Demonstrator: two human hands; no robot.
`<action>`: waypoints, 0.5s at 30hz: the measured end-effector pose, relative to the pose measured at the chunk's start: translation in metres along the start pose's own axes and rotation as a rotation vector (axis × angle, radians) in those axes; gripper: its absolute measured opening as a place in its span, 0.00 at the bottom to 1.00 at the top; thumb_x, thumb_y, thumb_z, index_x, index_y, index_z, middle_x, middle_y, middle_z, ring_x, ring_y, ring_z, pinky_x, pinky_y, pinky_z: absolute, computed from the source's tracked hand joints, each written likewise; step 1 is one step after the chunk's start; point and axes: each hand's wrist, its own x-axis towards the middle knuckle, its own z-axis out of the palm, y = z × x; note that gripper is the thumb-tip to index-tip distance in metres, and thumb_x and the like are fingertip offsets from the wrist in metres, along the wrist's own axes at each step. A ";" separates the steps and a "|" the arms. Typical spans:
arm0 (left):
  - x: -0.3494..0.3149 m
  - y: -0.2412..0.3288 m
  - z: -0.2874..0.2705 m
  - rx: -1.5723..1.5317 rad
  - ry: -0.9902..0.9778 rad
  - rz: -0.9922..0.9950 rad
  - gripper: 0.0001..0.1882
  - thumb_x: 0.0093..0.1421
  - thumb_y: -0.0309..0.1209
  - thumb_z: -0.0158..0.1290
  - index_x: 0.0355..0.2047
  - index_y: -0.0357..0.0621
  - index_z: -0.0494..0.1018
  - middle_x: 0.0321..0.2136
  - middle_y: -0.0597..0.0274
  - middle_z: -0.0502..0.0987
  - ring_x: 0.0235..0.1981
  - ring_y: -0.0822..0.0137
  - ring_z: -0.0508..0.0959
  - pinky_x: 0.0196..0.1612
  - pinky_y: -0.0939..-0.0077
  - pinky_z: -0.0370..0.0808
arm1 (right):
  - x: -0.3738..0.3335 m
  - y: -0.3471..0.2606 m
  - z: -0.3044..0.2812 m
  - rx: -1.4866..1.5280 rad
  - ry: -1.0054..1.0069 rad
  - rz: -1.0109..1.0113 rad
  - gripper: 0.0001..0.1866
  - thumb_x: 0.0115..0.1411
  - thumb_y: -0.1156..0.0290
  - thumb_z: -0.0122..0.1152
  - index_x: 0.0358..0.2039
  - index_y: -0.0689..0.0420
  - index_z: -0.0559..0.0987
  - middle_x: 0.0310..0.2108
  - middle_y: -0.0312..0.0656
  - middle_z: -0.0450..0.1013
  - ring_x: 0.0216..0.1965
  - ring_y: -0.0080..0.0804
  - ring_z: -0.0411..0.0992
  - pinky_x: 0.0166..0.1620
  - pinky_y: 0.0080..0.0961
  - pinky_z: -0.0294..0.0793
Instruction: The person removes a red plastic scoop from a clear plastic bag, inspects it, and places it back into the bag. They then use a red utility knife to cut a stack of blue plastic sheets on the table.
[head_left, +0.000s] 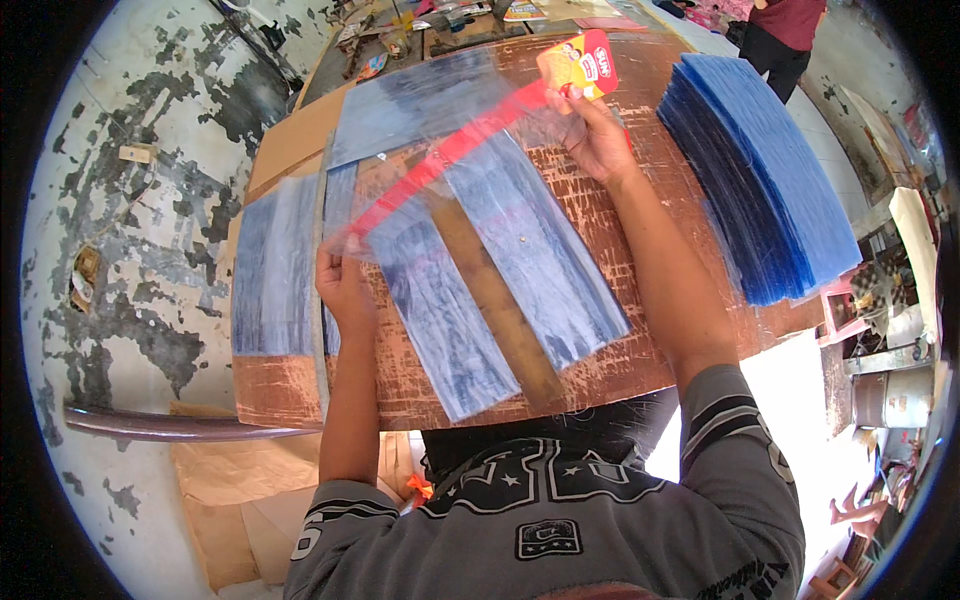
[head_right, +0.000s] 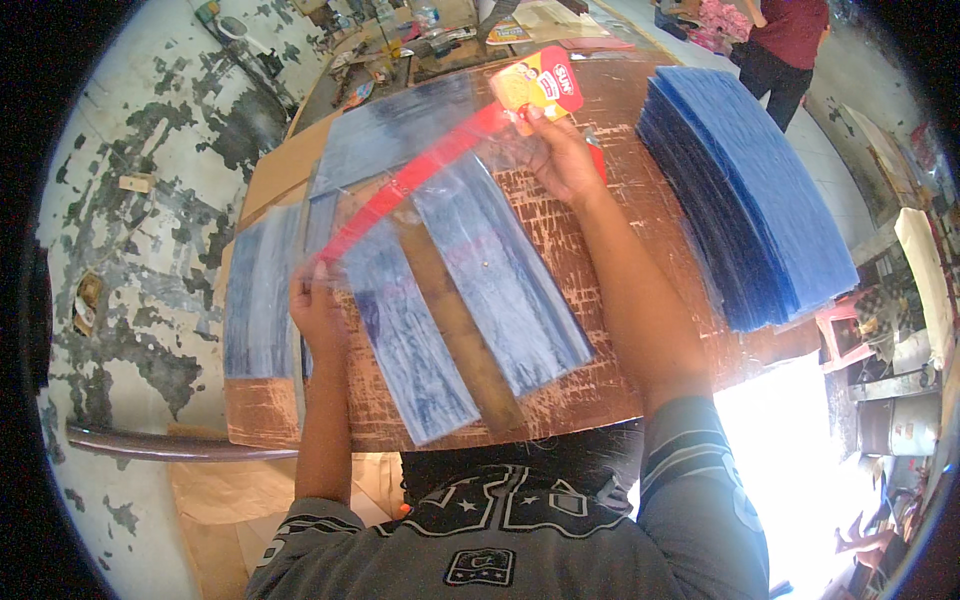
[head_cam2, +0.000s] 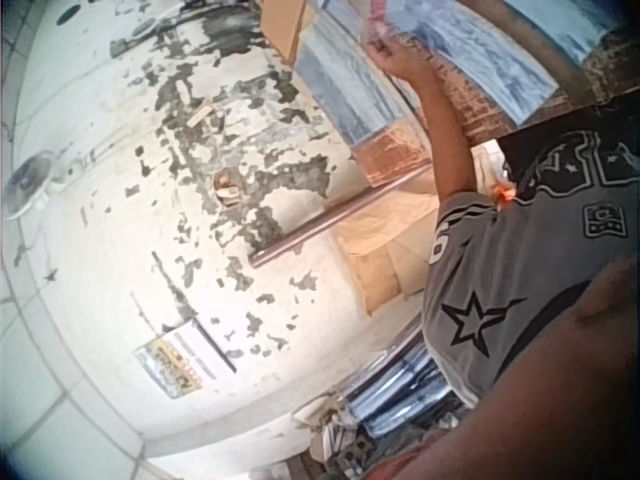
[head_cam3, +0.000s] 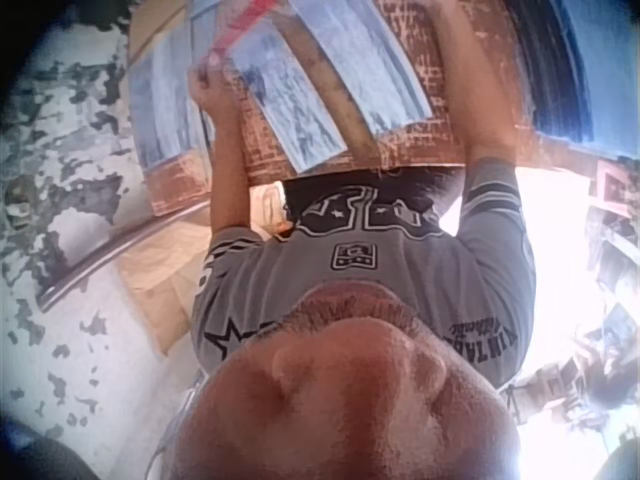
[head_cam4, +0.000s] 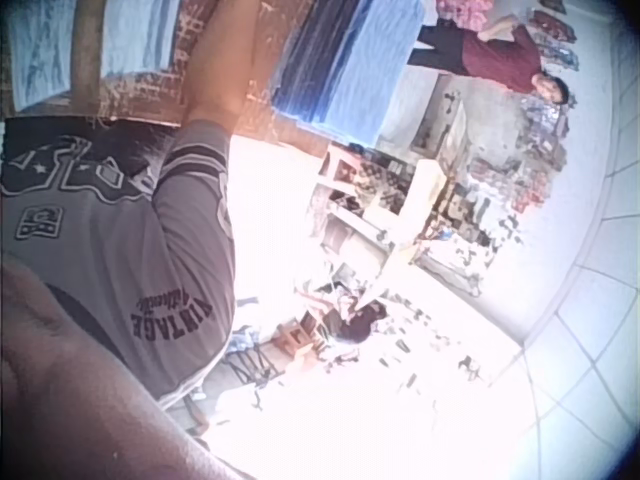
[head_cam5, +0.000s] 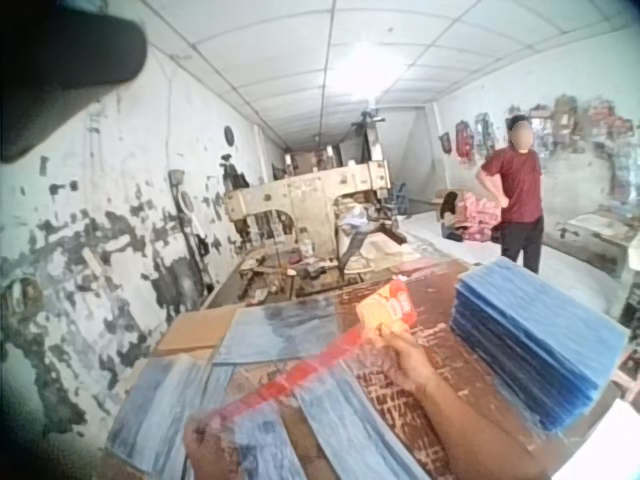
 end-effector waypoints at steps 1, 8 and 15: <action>0.003 -0.001 -0.003 -0.024 0.023 -0.032 0.12 0.68 0.30 0.56 0.49 0.37 0.76 0.42 0.63 0.80 0.40 0.76 0.78 0.45 0.80 0.74 | -0.001 -0.001 0.001 -0.066 0.028 0.013 0.13 0.70 0.64 0.57 0.51 0.55 0.76 0.46 0.36 0.78 0.49 0.32 0.76 0.55 0.42 0.78; 0.006 -0.012 -0.016 -0.228 0.069 -0.140 0.14 0.69 0.32 0.55 0.49 0.35 0.75 0.41 0.61 0.81 0.38 0.73 0.81 0.41 0.78 0.78 | -0.010 0.004 0.018 -0.246 0.053 0.096 0.24 0.63 0.65 0.68 0.58 0.53 0.74 0.55 0.34 0.76 0.53 0.30 0.75 0.46 0.35 0.81; 0.008 -0.020 -0.023 -0.302 0.022 -0.200 0.12 0.70 0.34 0.54 0.47 0.38 0.75 0.40 0.61 0.81 0.39 0.70 0.82 0.42 0.75 0.79 | -0.008 0.007 0.004 -0.194 0.045 0.135 0.20 0.66 0.69 0.63 0.56 0.62 0.74 0.49 0.43 0.78 0.48 0.38 0.80 0.45 0.36 0.84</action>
